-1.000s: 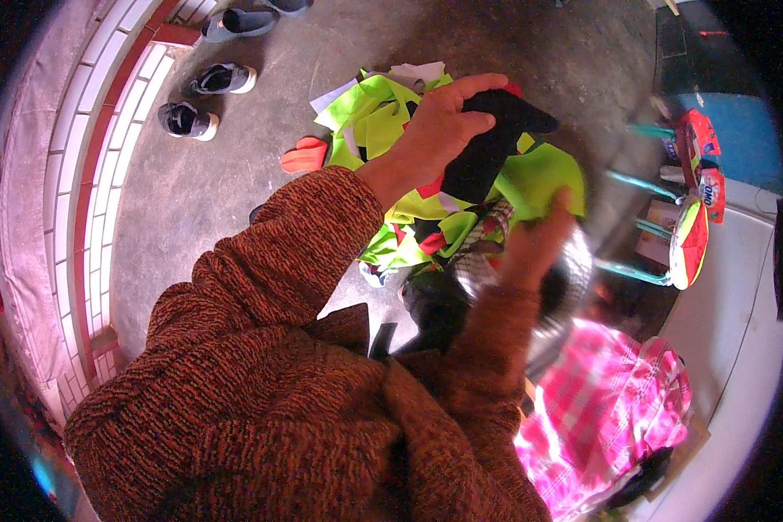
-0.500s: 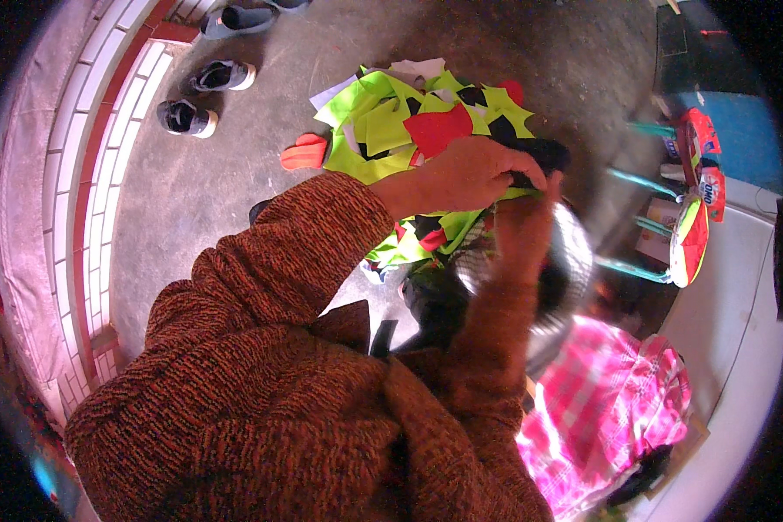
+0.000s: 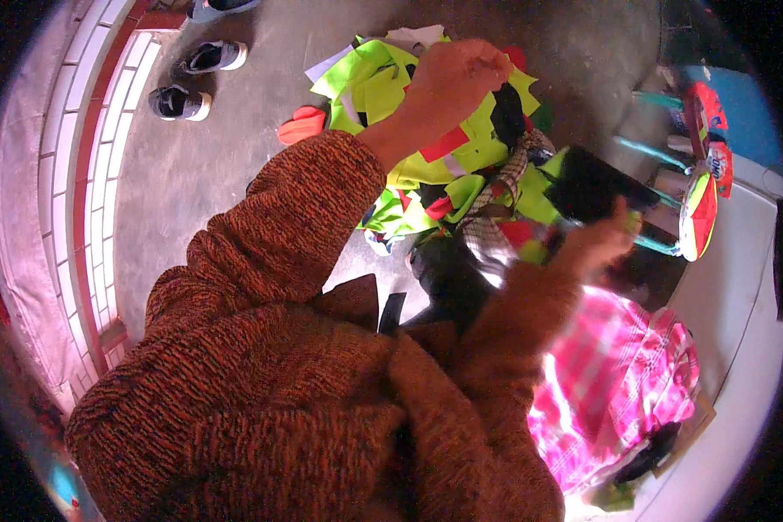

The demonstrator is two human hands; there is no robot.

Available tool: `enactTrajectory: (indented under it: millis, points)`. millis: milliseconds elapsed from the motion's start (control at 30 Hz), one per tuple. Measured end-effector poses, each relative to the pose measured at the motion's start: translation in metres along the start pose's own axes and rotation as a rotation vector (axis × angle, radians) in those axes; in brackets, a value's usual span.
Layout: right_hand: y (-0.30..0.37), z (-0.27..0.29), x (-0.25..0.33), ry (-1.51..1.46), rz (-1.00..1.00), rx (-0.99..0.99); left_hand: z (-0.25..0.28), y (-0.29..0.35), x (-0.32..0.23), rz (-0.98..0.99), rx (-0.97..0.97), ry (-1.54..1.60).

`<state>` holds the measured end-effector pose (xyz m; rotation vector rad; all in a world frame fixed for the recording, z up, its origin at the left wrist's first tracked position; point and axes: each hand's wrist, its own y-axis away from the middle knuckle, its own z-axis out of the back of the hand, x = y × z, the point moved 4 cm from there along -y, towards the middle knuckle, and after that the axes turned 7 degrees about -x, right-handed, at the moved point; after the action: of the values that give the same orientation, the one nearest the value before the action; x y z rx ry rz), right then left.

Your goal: The person sits on the floor and folds various pieces of colorful fabric, including neon green, red, and black items. They handle the fabric pieces one by one, folding them into smaller shapes and stacking them in a pile.

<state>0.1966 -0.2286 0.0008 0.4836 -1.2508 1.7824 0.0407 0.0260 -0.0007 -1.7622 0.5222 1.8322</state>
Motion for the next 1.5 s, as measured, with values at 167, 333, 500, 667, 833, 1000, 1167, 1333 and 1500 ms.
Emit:
enactTrajectory:
  millis: [167,333,500,667,833,1000,1167,1333,1500]
  points:
    - [-0.019,0.038,-0.049,-0.109,-0.091,-0.127,0.005,-0.003,0.006,-0.112,-0.031,-0.047]
    - [-0.025,0.072,-0.1,0.943,-0.105,-0.039,0.001,-0.005,-0.005,0.082,-0.027,0.343]
    - [-0.003,0.065,-0.11,0.935,-0.064,0.213,0.011,-0.007,-0.009,0.08,-0.07,0.303]
    - [0.007,-0.014,-0.066,0.91,-0.069,0.502,0.027,-0.013,0.004,0.066,-0.199,0.47]
    - [0.06,-0.09,-0.083,0.521,0.163,0.76,0.034,-0.017,0.003,0.25,-0.271,0.617]
    - [0.105,-0.137,-0.044,0.395,0.401,0.962,0.041,-0.02,0.013,0.31,-0.309,0.79]
    - [0.125,-0.172,-0.027,0.313,0.49,1.013,0.048,-0.02,0.002,0.249,-0.409,0.605]
    - [0.154,-0.214,-0.023,0.618,0.488,1.177,0.054,-0.02,0.008,0.317,-0.345,0.612]
    - [0.174,-0.235,-0.064,0.28,0.495,0.973,0.055,-0.019,0.006,0.337,-0.314,0.647]
